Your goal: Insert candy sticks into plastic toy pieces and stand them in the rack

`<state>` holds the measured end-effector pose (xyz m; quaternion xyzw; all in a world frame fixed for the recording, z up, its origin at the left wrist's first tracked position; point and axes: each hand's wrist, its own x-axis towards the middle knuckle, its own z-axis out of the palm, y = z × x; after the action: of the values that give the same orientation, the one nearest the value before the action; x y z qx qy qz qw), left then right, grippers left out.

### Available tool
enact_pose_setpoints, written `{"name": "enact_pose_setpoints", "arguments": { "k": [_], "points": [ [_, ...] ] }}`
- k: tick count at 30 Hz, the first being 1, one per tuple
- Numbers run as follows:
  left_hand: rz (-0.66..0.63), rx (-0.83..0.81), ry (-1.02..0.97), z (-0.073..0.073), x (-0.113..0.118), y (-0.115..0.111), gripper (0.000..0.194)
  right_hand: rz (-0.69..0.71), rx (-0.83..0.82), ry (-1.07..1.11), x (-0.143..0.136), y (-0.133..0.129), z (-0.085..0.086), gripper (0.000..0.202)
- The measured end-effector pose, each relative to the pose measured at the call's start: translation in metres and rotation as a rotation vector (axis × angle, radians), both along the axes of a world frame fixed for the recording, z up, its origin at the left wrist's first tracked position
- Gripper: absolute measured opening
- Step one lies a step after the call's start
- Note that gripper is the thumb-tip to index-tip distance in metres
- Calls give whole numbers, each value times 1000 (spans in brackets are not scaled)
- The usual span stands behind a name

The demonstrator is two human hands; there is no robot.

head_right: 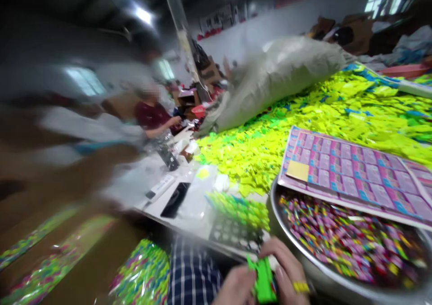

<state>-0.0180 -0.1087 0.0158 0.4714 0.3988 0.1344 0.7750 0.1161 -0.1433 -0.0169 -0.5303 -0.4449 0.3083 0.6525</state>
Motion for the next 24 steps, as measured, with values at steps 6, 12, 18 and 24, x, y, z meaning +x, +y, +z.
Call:
{"name": "enact_pose_setpoints", "arguments": {
  "k": [6,12,18,24],
  "points": [
    [83,53,16,-12,12,13,33,87,102,231,0,16,8,39],
    [54,191,53,4,13,14,36,128,149,445,-7,18,24,37],
    [-42,346,123,10,18,8,42,25,339,452,-8,19,23,37],
    [-70,327,85,7,16,9,41,14,384,460,-11,17,24,37]
  ]
}}
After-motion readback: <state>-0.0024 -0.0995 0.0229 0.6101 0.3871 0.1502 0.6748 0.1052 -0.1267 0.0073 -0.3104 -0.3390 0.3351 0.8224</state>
